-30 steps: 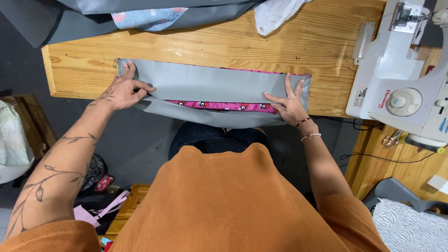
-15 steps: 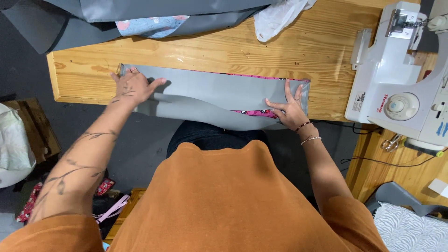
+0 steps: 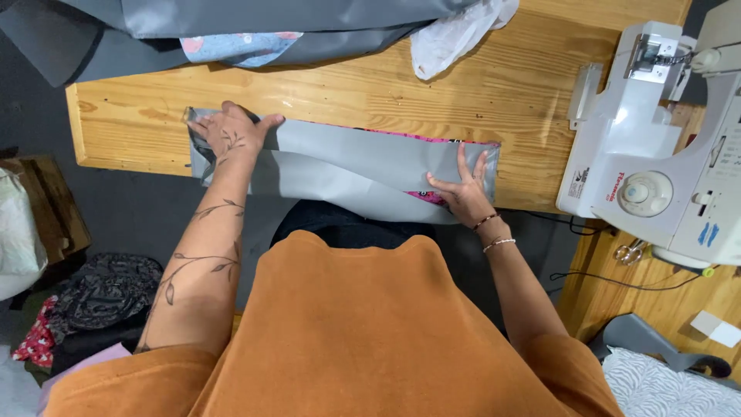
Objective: The person aligns and folds a gray fabric piece with a pink patterned lining on a wooden table. They use straight pins to secure the folded edges of the fabric, preparing it for sewing. The person then switches to a second gray fabric piece with a blue patterned lining and repeats the pinning process.
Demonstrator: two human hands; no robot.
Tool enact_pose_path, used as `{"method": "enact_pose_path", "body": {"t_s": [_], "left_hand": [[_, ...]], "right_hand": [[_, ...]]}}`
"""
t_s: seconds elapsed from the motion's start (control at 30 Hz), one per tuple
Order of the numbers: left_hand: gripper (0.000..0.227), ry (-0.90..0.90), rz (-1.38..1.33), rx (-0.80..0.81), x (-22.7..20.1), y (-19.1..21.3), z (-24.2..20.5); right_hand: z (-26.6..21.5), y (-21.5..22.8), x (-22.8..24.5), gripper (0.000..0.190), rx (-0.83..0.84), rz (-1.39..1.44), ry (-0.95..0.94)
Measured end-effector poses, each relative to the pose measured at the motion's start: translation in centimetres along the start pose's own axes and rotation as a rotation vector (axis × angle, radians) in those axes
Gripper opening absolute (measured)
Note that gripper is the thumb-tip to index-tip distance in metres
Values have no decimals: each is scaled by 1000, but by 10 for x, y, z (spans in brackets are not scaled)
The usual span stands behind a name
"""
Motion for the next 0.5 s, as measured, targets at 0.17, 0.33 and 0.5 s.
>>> {"method": "enact_pose_path", "body": {"t_s": [0.17, 0.33, 0.5], "left_hand": [[108, 33, -31, -35, -12, -4, -18], [109, 29, -33, -30, -12, -10, -19], [116, -24, -75, -113, -9, -17, -26]], "right_hand": [[0, 2, 4, 43, -30, 22, 12], [1, -2, -1, 43, -64, 4, 19], [2, 13, 11, 49, -13, -21, -21]]}}
Point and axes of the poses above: each hand's wrist, its own z-axis towards the middle knuckle, its own y-axis out of the back of the hand, x = y × z, the point moved 5 cm from there along z, towards the middle knuckle, and after that the axes turned 4 degrees about -x, right-handed, at the moved point
